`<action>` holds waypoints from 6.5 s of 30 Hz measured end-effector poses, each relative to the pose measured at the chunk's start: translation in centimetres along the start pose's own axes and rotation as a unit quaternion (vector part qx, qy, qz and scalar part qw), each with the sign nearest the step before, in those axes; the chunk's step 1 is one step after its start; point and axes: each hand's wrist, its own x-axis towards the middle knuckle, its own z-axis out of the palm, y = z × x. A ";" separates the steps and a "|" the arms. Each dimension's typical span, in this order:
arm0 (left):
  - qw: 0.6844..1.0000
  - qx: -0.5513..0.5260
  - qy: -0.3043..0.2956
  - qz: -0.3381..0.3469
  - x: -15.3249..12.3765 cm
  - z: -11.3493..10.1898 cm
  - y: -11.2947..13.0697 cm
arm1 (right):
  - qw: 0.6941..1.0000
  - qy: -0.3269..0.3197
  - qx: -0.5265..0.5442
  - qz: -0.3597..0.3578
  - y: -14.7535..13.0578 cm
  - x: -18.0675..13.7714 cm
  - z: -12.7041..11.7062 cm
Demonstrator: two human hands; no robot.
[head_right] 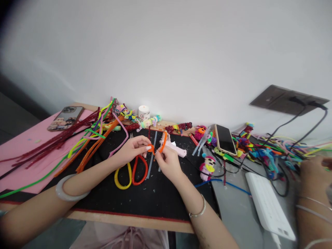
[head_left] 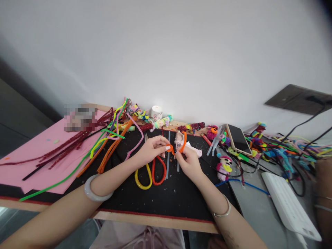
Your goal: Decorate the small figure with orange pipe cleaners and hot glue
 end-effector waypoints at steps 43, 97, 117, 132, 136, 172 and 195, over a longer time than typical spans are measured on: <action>1.000 -0.005 0.023 0.004 0.0 0.1 0.3 | 0.997 -0.007 0.062 0.044 0.2 0.1 0.2; 0.997 -0.045 -0.029 -0.051 -0.1 -0.1 -0.2 | 0.985 0.039 0.165 0.000 0.2 0.7 -0.5; 0.996 -0.058 -0.030 -0.054 0.0 -0.2 -0.3 | 0.966 0.026 0.240 0.093 0.9 0.3 0.0; 0.996 -0.061 -0.029 -0.055 0.0 -0.2 -0.3 | 0.961 0.030 0.264 0.082 0.9 0.3 0.2; 0.996 -0.059 -0.028 -0.054 0.0 -0.1 -0.2 | 0.961 0.036 0.260 0.085 0.9 0.3 0.2; 0.998 -0.044 -0.014 -0.051 -0.1 0.1 0.1 | 0.934 0.041 0.313 0.164 0.1 0.3 0.1; 0.998 0.051 0.021 0.013 -0.2 0.2 0.1 | 0.999 -0.029 0.019 0.019 0.4 0.4 -0.5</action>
